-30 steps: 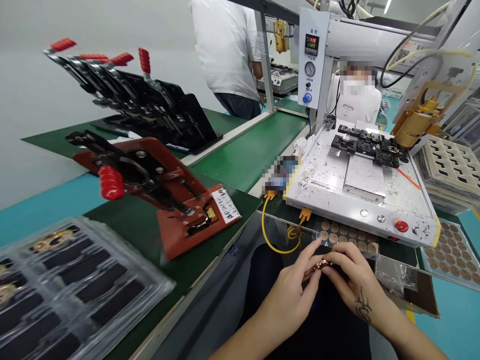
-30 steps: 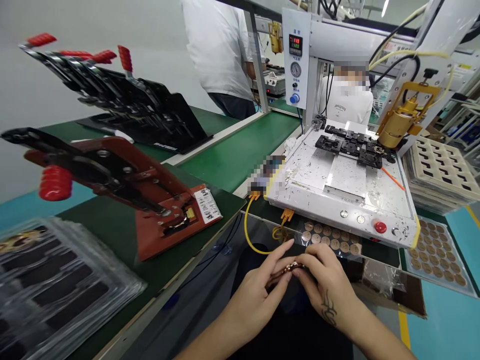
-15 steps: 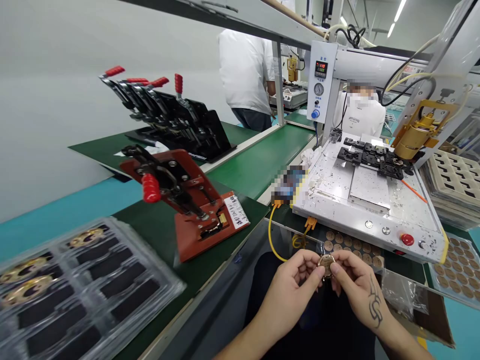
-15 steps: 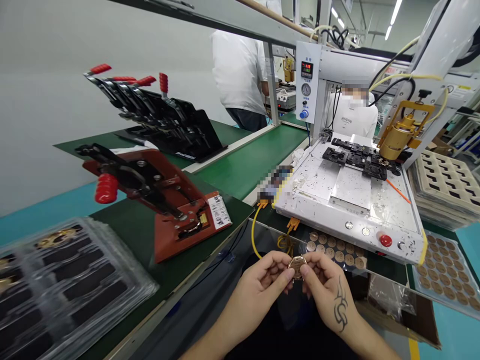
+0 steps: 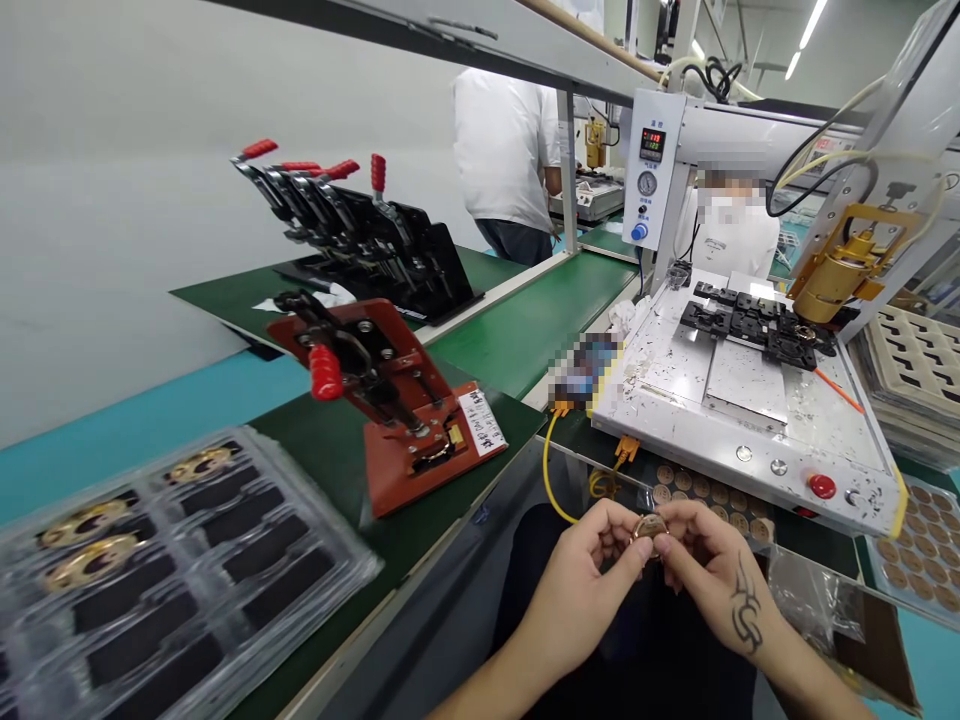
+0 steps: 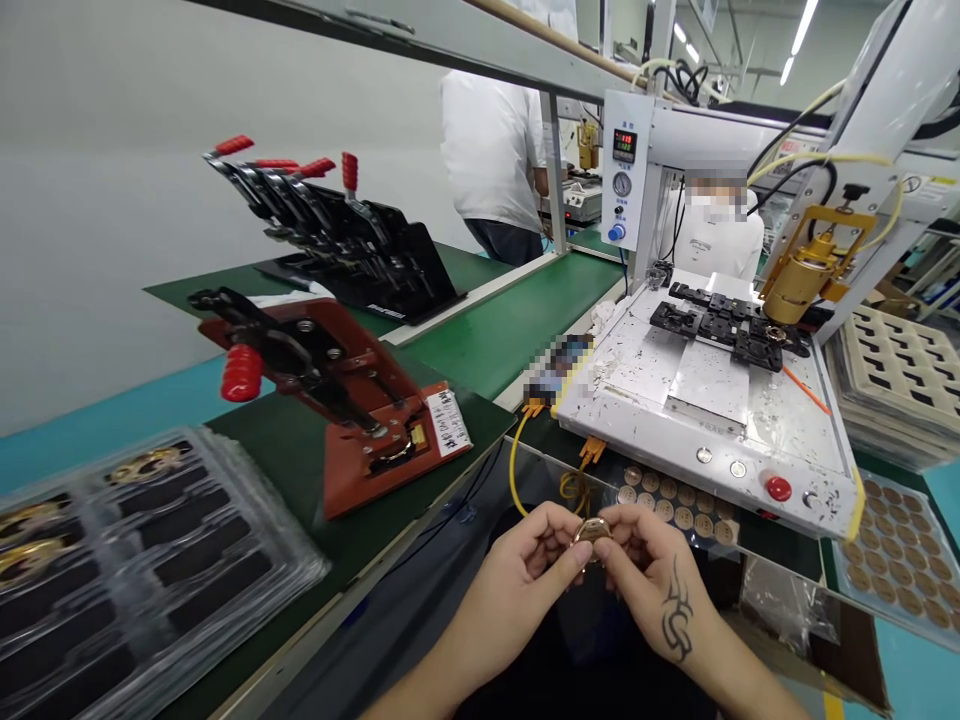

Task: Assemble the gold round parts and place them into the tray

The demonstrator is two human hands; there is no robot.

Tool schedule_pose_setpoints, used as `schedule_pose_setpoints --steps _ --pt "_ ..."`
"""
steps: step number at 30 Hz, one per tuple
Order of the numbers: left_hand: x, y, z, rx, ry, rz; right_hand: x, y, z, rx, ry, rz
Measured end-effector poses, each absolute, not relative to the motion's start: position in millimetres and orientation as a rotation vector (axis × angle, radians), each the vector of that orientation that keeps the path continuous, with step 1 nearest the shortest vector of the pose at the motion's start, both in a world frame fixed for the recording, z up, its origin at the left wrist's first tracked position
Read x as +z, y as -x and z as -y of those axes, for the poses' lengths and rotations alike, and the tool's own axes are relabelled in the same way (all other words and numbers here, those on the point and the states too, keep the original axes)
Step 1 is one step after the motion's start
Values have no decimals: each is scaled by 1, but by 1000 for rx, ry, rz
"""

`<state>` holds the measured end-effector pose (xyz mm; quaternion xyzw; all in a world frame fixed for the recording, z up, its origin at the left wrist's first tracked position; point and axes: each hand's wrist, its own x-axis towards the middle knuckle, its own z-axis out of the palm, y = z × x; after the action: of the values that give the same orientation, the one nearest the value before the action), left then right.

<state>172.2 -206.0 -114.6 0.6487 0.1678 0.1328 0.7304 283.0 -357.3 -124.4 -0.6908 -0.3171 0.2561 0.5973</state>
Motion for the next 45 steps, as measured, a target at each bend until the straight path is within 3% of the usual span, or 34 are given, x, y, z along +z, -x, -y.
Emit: schedule_pose_setpoints --steps 6,10,16,21,25,32,36,41,45 --pt "-109 -169 201 425 -1592 -423 -110 -308 347 260 1697 1522" --pt "-77 -152 171 561 -1852 -315 -105 -316 324 72 1616 1630" --pt "7 -116 75 1407 -2288 -265 -89 -314 281 -2 1495 1536" --pt "11 -121 19 1196 -2573 -76 -87 -307 261 20 1475 1462" --pt "16 -131 9 1305 -2482 -139 -89 -310 242 50 1489 1475" --pt "75 -126 -53 1429 -2113 -677 -103 -314 167 208 1462 1598" --pt "29 -83 -77 1202 -2155 -964 -134 -316 141 289 1433 1602" --pt "-72 -60 -51 432 -2236 -914 -154 -318 103 324 1412 1631" --pt "-121 -86 -39 264 -2236 -912 -159 -314 65 359 1402 1651"
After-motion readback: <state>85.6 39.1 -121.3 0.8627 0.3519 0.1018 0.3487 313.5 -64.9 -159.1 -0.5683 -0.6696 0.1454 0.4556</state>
